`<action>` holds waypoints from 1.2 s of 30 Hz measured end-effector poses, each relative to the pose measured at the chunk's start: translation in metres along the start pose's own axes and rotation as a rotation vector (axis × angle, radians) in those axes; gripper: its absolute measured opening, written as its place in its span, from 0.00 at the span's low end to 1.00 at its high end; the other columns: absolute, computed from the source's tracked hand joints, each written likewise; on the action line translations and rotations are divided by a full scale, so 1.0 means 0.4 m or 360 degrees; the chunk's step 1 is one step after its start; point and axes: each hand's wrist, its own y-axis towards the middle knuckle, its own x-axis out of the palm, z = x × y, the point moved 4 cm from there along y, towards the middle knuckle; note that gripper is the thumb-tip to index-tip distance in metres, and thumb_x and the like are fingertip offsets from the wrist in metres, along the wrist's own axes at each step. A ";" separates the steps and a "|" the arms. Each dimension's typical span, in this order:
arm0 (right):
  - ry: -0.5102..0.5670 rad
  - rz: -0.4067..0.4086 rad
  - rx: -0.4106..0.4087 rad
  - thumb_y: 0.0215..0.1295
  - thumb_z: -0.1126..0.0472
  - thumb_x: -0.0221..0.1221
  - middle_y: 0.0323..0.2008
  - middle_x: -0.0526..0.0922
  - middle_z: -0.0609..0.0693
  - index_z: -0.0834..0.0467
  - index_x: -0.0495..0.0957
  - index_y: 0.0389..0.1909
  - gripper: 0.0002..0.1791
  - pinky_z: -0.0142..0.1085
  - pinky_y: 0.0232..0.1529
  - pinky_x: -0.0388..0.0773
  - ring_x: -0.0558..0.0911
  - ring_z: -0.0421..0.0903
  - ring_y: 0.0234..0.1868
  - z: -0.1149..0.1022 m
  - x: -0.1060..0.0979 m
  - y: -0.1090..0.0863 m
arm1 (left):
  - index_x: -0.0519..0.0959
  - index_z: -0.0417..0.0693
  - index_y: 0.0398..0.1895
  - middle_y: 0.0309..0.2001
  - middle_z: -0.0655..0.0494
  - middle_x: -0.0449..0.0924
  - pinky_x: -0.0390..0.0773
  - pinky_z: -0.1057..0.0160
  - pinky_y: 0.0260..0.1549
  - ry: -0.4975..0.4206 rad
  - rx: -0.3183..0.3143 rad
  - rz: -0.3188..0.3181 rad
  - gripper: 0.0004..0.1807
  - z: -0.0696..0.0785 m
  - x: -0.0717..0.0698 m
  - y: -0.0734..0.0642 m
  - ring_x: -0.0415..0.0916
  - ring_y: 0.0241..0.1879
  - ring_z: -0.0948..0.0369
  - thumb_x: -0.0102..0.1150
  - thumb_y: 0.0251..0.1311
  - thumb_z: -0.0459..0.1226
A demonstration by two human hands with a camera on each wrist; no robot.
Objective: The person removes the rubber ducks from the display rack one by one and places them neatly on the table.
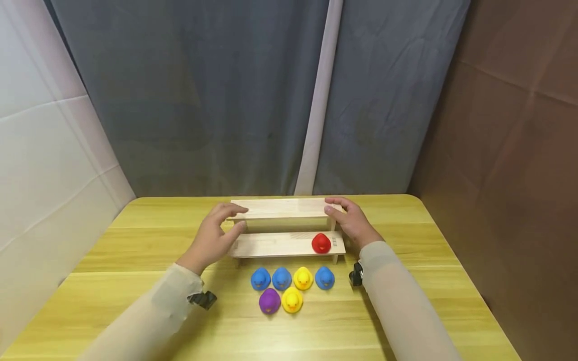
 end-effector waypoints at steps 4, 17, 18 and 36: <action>-0.0017 0.0008 0.0011 0.62 0.44 0.63 0.65 0.69 0.48 0.45 0.72 0.62 0.28 0.49 0.67 0.62 0.69 0.52 0.65 0.001 -0.006 0.000 | 0.79 0.53 0.54 0.55 0.54 0.72 0.69 0.44 0.57 -0.0005 -0.0143 0.0077 0.15 -0.062 -0.015 0.021 0.69 0.57 0.51 0.57 0.66 0.41; -0.0172 0.0006 0.0019 0.63 0.40 0.61 0.69 0.65 0.47 0.43 0.71 0.63 0.28 0.54 0.69 0.56 0.60 0.54 0.71 -0.001 -0.015 -0.001 | 0.74 0.52 0.63 0.72 0.45 0.54 0.54 0.39 0.66 -0.0222 -0.0410 -0.0020 0.23 -0.152 0.020 0.067 0.52 0.71 0.44 0.53 0.68 0.49; -0.0167 0.0001 0.0020 0.63 0.40 0.61 0.69 0.65 0.47 0.43 0.71 0.63 0.29 0.54 0.69 0.56 0.59 0.54 0.72 -0.001 -0.014 -0.001 | 0.74 0.52 0.63 0.72 0.46 0.53 0.53 0.39 0.66 -0.0230 -0.0416 -0.0030 0.23 -0.158 0.023 0.069 0.51 0.71 0.44 0.53 0.68 0.49; -0.0143 0.0017 0.0021 0.61 0.40 0.63 0.65 0.69 0.45 0.42 0.73 0.61 0.28 0.52 0.66 0.62 0.67 0.52 0.66 -0.002 -0.012 0.004 | 0.73 0.59 0.63 0.67 0.59 0.66 0.50 0.49 0.69 -0.0814 -0.0603 0.0009 0.21 -0.201 0.096 0.068 0.55 0.70 0.57 0.54 0.69 0.48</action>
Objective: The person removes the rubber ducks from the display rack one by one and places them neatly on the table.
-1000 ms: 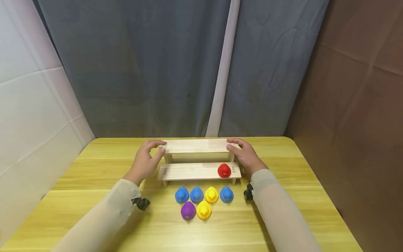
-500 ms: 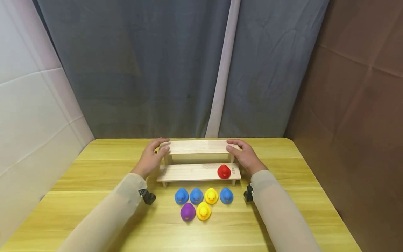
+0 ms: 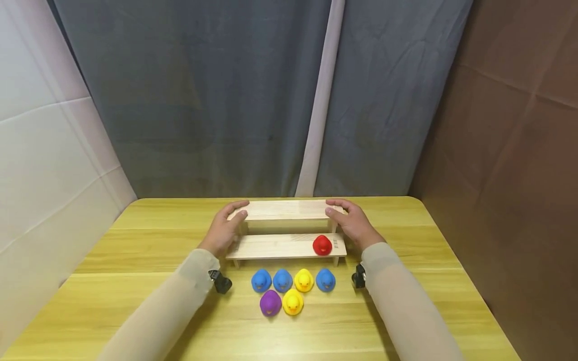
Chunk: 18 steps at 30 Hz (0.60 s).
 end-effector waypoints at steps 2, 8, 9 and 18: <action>-0.0016 -0.0004 -0.0012 0.61 0.40 0.63 0.65 0.69 0.46 0.42 0.73 0.61 0.29 0.53 0.66 0.62 0.67 0.53 0.66 0.001 -0.003 0.001 | 0.74 0.58 0.62 0.66 0.59 0.67 0.50 0.50 0.69 -0.0024 0.0017 0.0011 0.20 -0.004 0.004 0.003 0.56 0.69 0.57 0.54 0.69 0.47; -0.0160 0.0015 -0.0055 0.61 0.36 0.61 0.67 0.67 0.46 0.41 0.73 0.62 0.29 0.56 0.68 0.56 0.62 0.54 0.70 -0.005 -0.014 -0.005 | 0.74 0.51 0.61 0.65 0.54 0.69 0.51 0.52 0.69 -0.0012 0.0042 0.0019 0.19 0.034 0.014 -0.013 0.57 0.69 0.56 0.53 0.70 0.42; -0.0191 0.0015 -0.0064 0.61 0.37 0.60 0.68 0.67 0.46 0.41 0.73 0.62 0.29 0.57 0.69 0.55 0.61 0.54 0.70 -0.008 -0.015 -0.006 | 0.74 0.50 0.62 0.66 0.54 0.69 0.51 0.52 0.69 -0.0013 0.0030 0.0016 0.19 0.036 0.015 -0.014 0.57 0.69 0.56 0.53 0.70 0.42; -0.0393 0.0070 -0.0128 0.63 0.34 0.57 0.71 0.63 0.51 0.43 0.67 0.68 0.35 0.59 0.68 0.54 0.59 0.57 0.71 -0.048 -0.044 -0.018 | 0.76 0.57 0.59 0.63 0.59 0.71 0.52 0.52 0.69 0.0002 0.0085 0.0087 0.17 -0.017 0.013 0.011 0.59 0.68 0.59 0.54 0.69 0.46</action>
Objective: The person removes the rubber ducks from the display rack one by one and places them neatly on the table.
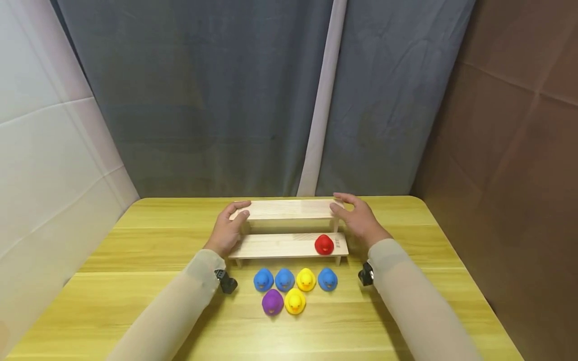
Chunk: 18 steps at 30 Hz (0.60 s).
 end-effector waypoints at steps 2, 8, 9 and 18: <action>-0.0057 0.0090 -0.0044 0.63 0.33 0.55 0.70 0.63 0.53 0.43 0.66 0.69 0.37 0.59 0.66 0.58 0.62 0.59 0.69 -0.011 -0.021 -0.005 | 0.76 0.58 0.58 0.63 0.61 0.71 0.53 0.52 0.68 0.0005 0.0012 0.0011 0.16 -0.001 0.000 0.000 0.60 0.67 0.59 0.54 0.69 0.45; -0.0067 0.0277 -0.0153 0.65 0.37 0.56 0.60 0.72 0.52 0.48 0.71 0.65 0.32 0.53 0.60 0.66 0.70 0.53 0.59 -0.041 -0.072 -0.029 | 0.77 0.58 0.56 0.60 0.61 0.73 0.56 0.53 0.66 0.0008 0.0023 0.0028 0.15 -0.001 -0.004 0.000 0.63 0.64 0.59 0.54 0.69 0.45; -0.0058 0.0279 -0.0161 0.65 0.37 0.56 0.59 0.74 0.52 0.48 0.72 0.64 0.31 0.52 0.59 0.67 0.70 0.52 0.58 -0.045 -0.077 -0.033 | 0.77 0.58 0.56 0.60 0.60 0.73 0.57 0.53 0.66 0.0007 0.0019 0.0031 0.15 -0.001 -0.005 0.000 0.64 0.63 0.59 0.54 0.69 0.45; -0.0084 0.0139 -0.0204 0.65 0.42 0.60 0.40 0.76 0.55 0.51 0.76 0.59 0.26 0.40 0.38 0.74 0.74 0.51 0.42 -0.066 -0.075 -0.078 | 0.76 0.56 0.56 0.59 0.55 0.72 0.61 0.54 0.61 -0.0042 0.0014 0.0037 0.15 -0.006 -0.006 0.001 0.67 0.56 0.56 0.54 0.69 0.44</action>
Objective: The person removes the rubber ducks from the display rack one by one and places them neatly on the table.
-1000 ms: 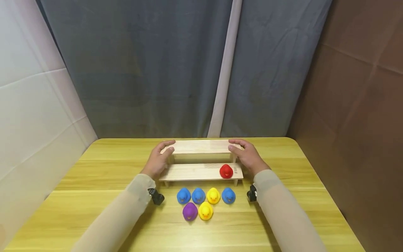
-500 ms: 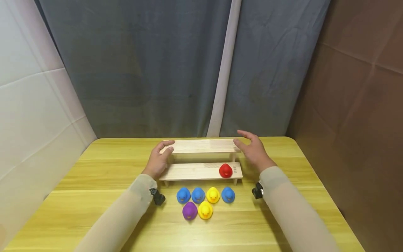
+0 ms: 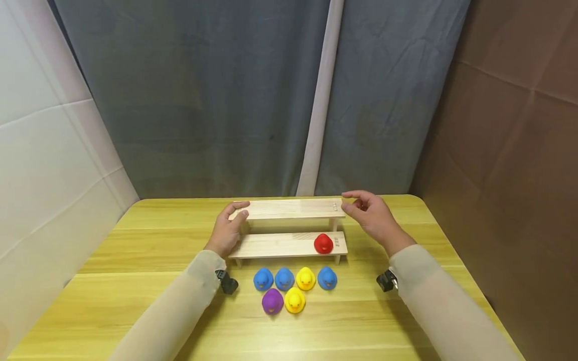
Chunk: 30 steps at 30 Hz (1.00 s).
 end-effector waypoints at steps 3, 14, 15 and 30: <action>0.0037 -0.0087 -0.0079 0.66 0.49 0.62 0.36 0.76 0.55 0.54 0.77 0.58 0.23 0.38 0.32 0.74 0.73 0.50 0.36 -0.006 0.016 -0.015 | 0.77 0.57 0.56 0.58 0.55 0.72 0.62 0.55 0.60 -0.0016 -0.0005 0.0008 0.15 -0.002 0.000 0.000 0.67 0.54 0.57 0.54 0.69 0.44; 0.0042 -0.0320 -0.0195 0.59 0.57 0.69 0.27 0.77 0.54 0.51 0.81 0.52 0.19 0.33 0.20 0.69 0.73 0.47 0.25 -0.010 0.079 -0.052 | 0.77 0.56 0.55 0.59 0.56 0.72 0.59 0.54 0.64 -0.0017 0.0012 0.0028 0.14 -0.001 0.002 0.001 0.65 0.59 0.58 0.54 0.69 0.43; 0.0026 -0.0339 -0.0180 0.58 0.56 0.69 0.26 0.77 0.54 0.50 0.81 0.52 0.19 0.33 0.19 0.69 0.73 0.47 0.25 -0.008 0.083 -0.054 | 0.77 0.56 0.55 0.59 0.57 0.72 0.59 0.54 0.64 -0.0014 0.0011 0.0032 0.14 -0.002 0.002 0.000 0.65 0.59 0.58 0.54 0.69 0.43; -0.0106 -0.0441 -0.0069 0.54 0.56 0.72 0.27 0.75 0.52 0.53 0.81 0.54 0.25 0.35 0.21 0.73 0.74 0.51 0.28 0.016 0.119 -0.070 | 0.77 0.57 0.55 0.57 0.56 0.72 0.60 0.55 0.62 -0.0026 0.0003 0.0043 0.13 -0.006 0.007 0.002 0.67 0.55 0.57 0.54 0.69 0.43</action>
